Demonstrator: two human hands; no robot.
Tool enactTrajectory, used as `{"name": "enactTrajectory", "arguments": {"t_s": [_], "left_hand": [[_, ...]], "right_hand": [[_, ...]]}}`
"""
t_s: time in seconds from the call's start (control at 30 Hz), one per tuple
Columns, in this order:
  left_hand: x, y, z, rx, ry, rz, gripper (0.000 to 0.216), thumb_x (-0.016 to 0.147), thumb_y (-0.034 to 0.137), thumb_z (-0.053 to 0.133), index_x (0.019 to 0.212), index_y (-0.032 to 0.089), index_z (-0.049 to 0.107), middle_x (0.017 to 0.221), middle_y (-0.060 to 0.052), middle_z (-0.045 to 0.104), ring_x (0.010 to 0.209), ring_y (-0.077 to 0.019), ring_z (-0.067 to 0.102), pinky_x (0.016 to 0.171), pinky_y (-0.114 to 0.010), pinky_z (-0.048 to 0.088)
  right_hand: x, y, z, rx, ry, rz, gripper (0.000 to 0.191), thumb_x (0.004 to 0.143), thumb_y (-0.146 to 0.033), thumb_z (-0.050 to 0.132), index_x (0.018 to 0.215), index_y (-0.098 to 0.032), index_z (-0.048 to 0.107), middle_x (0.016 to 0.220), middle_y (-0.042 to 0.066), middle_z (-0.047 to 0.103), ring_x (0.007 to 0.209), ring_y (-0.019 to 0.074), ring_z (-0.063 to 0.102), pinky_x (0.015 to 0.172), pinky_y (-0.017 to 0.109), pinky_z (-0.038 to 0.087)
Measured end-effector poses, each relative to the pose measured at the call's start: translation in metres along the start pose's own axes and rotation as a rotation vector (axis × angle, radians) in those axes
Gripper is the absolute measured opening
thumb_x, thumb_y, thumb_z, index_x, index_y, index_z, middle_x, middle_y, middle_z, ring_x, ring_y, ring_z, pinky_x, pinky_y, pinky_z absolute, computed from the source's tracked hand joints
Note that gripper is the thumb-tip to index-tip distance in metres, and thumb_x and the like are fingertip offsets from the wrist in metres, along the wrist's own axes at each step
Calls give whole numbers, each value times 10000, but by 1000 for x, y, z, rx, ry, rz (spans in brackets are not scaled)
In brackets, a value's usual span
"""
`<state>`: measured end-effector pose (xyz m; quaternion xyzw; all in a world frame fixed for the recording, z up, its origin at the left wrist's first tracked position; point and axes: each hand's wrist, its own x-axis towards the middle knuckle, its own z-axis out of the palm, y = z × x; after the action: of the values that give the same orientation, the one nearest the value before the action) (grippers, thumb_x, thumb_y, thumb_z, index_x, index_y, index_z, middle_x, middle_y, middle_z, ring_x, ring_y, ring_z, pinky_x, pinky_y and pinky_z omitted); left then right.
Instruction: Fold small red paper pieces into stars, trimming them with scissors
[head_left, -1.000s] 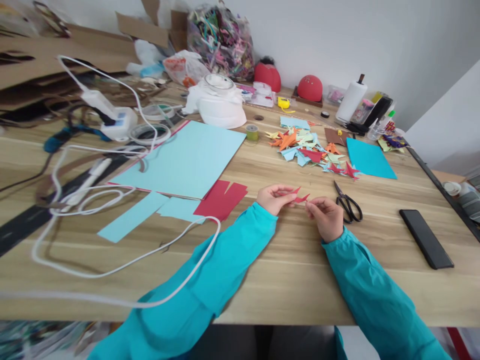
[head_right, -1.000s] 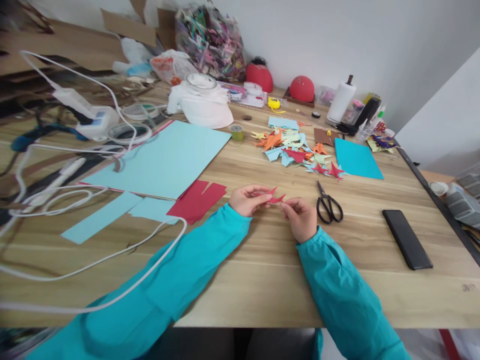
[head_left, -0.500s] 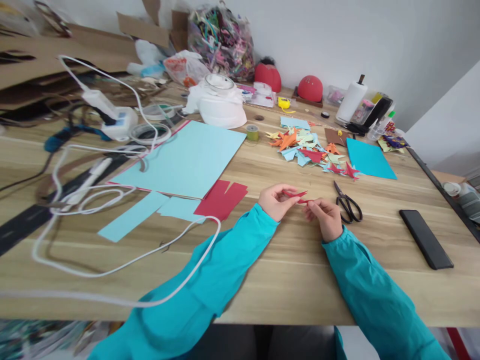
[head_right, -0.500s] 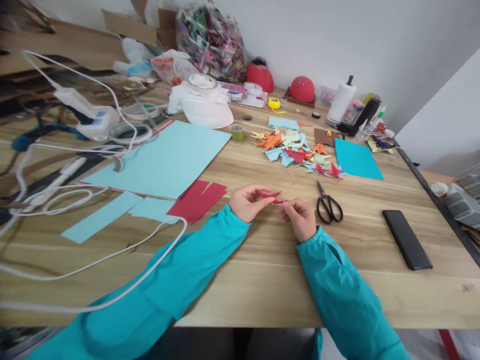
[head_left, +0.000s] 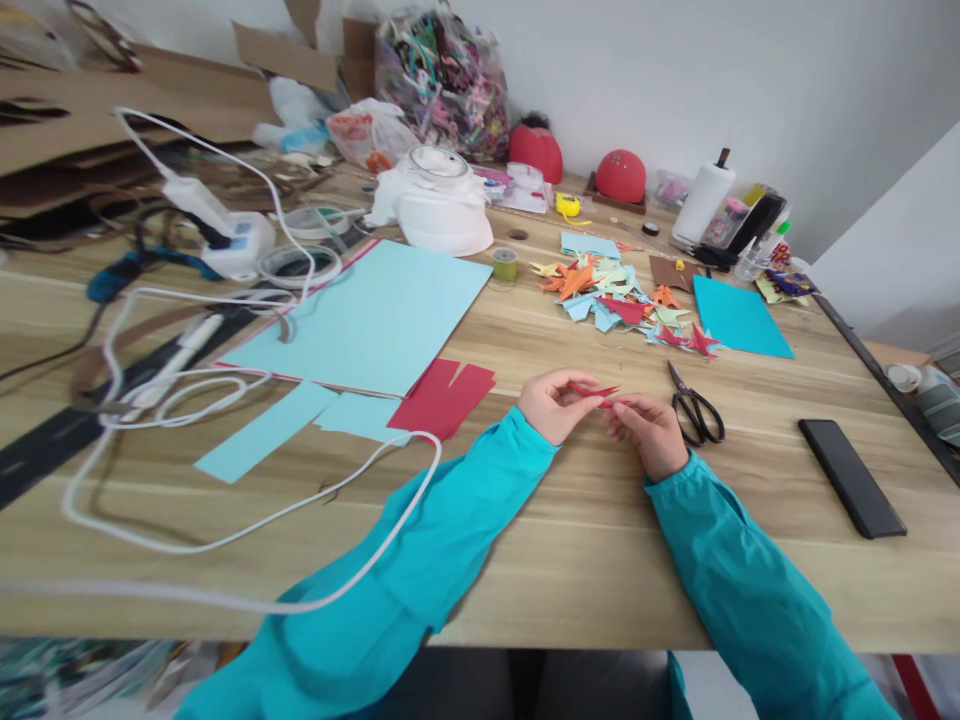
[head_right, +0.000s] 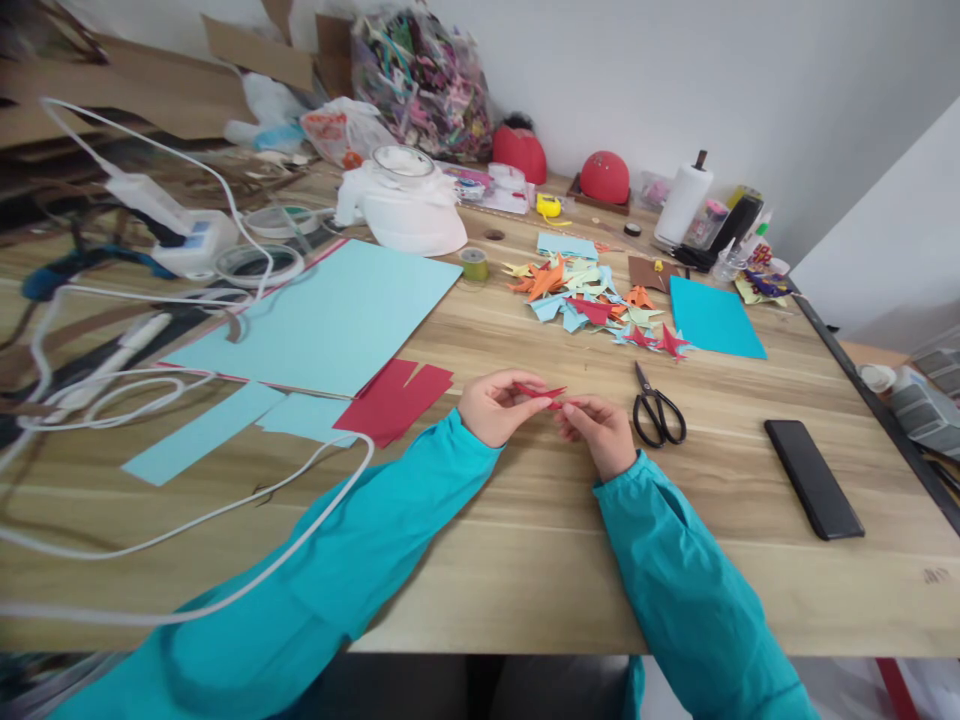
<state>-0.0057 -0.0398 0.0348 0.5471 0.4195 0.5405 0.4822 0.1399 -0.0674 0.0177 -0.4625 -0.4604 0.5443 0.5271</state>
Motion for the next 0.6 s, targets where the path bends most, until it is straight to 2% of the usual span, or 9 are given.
{"name": "enactTrajectory", "arguments": {"t_s": [0.23,0.6], "left_hand": [[2,0,0,38,33,-12,185,520,212,729,673,152,644,612,-32,650,587,-150,602,590,-270,511],[2,2,-1,34,40,-26,188,516,213,731,672,150,646,602,-29,645,571,-145,594,565,-261,500]], "right_hand": [[-1,0,2,-135,34,-125,169,655,-328,670,717,-171,669,602,12,651,478,112,550,476,251,459],[-1,-1,3,-113,28,-124,159,638,-316,684,702,-172,664,615,18,665,493,123,565,490,262,468]]}}
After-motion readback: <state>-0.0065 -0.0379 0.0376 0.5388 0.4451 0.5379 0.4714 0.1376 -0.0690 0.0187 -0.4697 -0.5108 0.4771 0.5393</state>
